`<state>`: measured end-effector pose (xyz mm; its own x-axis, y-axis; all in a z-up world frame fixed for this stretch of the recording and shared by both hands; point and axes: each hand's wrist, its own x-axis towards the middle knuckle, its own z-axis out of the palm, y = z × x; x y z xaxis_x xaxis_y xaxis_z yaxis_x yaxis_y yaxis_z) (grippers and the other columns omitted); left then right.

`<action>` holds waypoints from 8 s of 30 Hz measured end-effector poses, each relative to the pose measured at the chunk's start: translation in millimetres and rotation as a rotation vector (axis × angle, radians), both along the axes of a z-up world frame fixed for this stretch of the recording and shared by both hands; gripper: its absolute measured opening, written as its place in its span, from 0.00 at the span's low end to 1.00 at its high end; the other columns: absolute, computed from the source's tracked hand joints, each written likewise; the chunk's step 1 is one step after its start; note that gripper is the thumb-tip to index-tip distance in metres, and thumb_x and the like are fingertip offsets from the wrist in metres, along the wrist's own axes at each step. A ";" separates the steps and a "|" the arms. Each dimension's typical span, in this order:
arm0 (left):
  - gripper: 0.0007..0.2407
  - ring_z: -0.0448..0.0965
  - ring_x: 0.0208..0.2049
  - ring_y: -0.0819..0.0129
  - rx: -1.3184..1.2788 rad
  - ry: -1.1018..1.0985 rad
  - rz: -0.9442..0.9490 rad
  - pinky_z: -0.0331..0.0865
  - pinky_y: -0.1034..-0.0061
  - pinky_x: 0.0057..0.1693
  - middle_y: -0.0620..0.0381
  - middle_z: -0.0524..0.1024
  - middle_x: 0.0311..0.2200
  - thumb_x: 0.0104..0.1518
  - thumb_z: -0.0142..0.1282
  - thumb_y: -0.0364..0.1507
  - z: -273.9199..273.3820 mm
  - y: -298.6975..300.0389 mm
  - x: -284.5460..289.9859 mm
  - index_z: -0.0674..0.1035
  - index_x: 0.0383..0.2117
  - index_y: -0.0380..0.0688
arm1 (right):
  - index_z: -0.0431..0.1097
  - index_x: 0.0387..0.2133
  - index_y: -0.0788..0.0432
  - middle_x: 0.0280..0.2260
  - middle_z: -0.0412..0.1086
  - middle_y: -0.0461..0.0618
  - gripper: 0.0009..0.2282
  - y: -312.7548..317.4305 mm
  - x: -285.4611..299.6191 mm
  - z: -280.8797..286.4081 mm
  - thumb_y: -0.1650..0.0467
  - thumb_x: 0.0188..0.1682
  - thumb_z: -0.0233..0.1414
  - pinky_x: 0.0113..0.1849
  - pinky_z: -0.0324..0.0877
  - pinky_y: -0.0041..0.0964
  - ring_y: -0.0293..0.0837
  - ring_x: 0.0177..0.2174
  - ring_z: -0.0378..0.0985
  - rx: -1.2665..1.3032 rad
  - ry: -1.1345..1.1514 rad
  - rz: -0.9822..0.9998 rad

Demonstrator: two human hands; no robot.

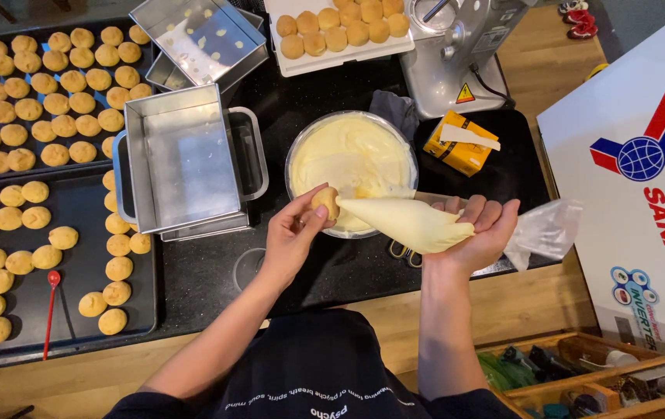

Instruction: Filling cream puffs with cream using a piping bag and arranging them in a tray

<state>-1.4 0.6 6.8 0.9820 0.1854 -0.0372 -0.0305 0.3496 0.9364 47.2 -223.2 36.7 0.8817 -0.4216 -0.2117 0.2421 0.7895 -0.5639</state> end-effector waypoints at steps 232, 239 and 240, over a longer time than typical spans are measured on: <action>0.12 0.74 0.43 0.45 1.367 0.666 0.823 0.68 0.51 0.47 0.47 0.74 0.40 0.54 0.56 0.31 -138.8 296.9 -165.8 0.78 0.43 0.43 | 0.57 0.17 0.48 0.30 0.70 0.47 0.13 -1.0 69.5 -29.0 0.60 0.40 0.54 0.46 0.91 0.45 0.50 0.36 0.82 -0.448 0.102 -0.094; 0.13 0.77 0.38 0.43 1.452 0.749 0.907 0.68 0.51 0.45 0.46 0.78 0.39 0.57 0.58 0.33 -184.9 309.9 -176.0 0.83 0.46 0.45 | 0.57 0.10 0.50 0.29 0.75 0.49 0.16 -11.7 80.5 -31.8 0.58 0.35 0.54 0.45 0.90 0.56 0.62 0.34 0.86 -0.233 0.129 -0.147; 0.13 0.77 0.38 0.43 1.453 0.727 0.875 0.68 0.51 0.45 0.46 0.78 0.39 0.57 0.58 0.33 -193.3 313.6 -181.3 0.83 0.46 0.45 | 0.57 0.10 0.50 0.29 0.75 0.49 0.16 -18.8 85.3 -42.8 0.58 0.35 0.54 0.45 0.90 0.56 0.62 0.34 0.86 -0.241 0.134 -0.181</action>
<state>-182.7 314.2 -186.5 0.4644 0.8410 0.2775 0.7619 -0.5392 0.3588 132.6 -241.9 -6.1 0.7588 -0.6212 -0.1957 0.2777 0.5804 -0.7655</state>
